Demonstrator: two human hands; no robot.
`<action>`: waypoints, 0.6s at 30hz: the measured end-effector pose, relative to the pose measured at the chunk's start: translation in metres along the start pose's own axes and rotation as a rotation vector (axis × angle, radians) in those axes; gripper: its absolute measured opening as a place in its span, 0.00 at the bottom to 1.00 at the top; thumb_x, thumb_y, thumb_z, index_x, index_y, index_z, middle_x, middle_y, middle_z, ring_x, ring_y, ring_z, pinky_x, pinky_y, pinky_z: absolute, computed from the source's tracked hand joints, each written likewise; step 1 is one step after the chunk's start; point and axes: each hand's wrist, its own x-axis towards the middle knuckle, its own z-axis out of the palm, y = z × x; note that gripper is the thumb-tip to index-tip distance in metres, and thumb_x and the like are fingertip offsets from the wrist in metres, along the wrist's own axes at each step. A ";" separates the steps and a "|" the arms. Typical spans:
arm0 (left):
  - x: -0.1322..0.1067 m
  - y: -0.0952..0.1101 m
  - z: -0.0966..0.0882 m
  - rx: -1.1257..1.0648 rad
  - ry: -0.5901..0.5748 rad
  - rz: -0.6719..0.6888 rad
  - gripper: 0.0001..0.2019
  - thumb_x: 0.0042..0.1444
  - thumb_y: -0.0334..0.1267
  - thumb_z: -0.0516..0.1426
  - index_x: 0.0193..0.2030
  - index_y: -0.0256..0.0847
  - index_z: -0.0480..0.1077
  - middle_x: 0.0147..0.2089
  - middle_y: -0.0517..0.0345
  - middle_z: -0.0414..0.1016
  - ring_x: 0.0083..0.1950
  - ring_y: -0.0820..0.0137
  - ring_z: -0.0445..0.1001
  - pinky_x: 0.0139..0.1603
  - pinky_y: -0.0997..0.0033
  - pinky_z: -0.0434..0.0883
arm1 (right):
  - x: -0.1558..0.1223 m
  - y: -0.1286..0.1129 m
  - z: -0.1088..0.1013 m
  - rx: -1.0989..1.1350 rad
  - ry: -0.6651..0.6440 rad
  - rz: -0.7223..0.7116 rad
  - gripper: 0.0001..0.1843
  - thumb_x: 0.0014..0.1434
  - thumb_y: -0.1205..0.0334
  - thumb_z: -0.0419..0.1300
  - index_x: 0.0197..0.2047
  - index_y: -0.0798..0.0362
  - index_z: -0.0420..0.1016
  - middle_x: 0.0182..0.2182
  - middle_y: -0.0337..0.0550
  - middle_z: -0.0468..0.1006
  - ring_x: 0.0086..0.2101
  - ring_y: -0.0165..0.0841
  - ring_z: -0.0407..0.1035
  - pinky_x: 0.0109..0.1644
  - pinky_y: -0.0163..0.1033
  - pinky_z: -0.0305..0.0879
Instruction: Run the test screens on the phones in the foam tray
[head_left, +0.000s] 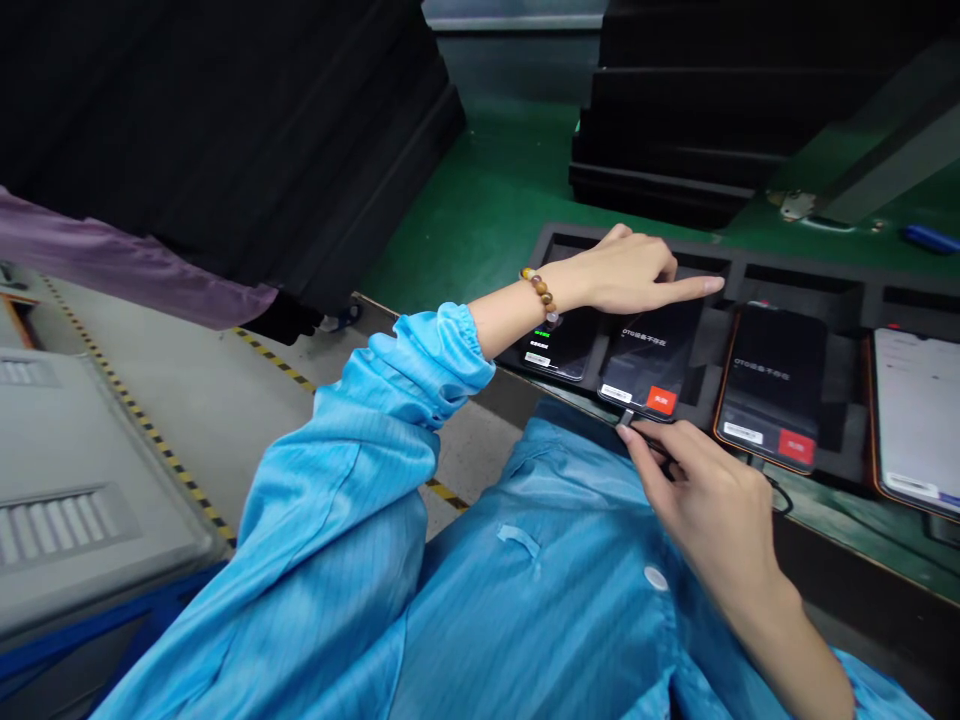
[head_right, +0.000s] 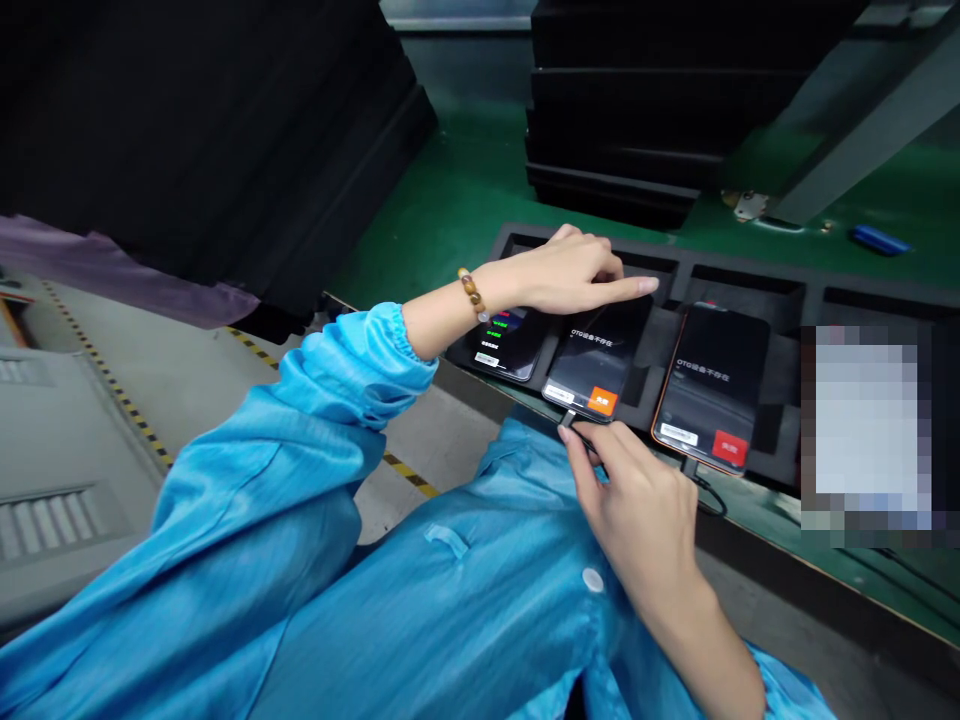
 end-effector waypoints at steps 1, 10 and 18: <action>0.000 0.000 -0.001 0.000 -0.004 0.000 0.35 0.77 0.63 0.47 0.26 0.40 0.73 0.31 0.51 0.75 0.47 0.53 0.80 0.70 0.38 0.61 | 0.000 0.001 0.000 0.002 -0.006 0.004 0.12 0.75 0.51 0.65 0.48 0.50 0.84 0.36 0.35 0.83 0.28 0.25 0.73 0.30 0.36 0.58; -0.002 0.005 -0.003 0.090 -0.019 0.000 0.37 0.74 0.69 0.46 0.33 0.39 0.78 0.34 0.49 0.78 0.49 0.52 0.79 0.67 0.40 0.65 | -0.001 0.007 0.007 0.163 -0.035 0.075 0.09 0.75 0.53 0.66 0.46 0.49 0.84 0.40 0.33 0.85 0.36 0.28 0.81 0.38 0.35 0.67; -0.030 0.036 -0.013 0.186 0.099 0.095 0.26 0.79 0.55 0.48 0.64 0.42 0.78 0.66 0.43 0.79 0.68 0.52 0.75 0.76 0.42 0.61 | -0.028 0.041 -0.046 0.026 0.309 -0.125 0.14 0.66 0.62 0.72 0.54 0.51 0.80 0.45 0.44 0.85 0.46 0.38 0.80 0.56 0.45 0.75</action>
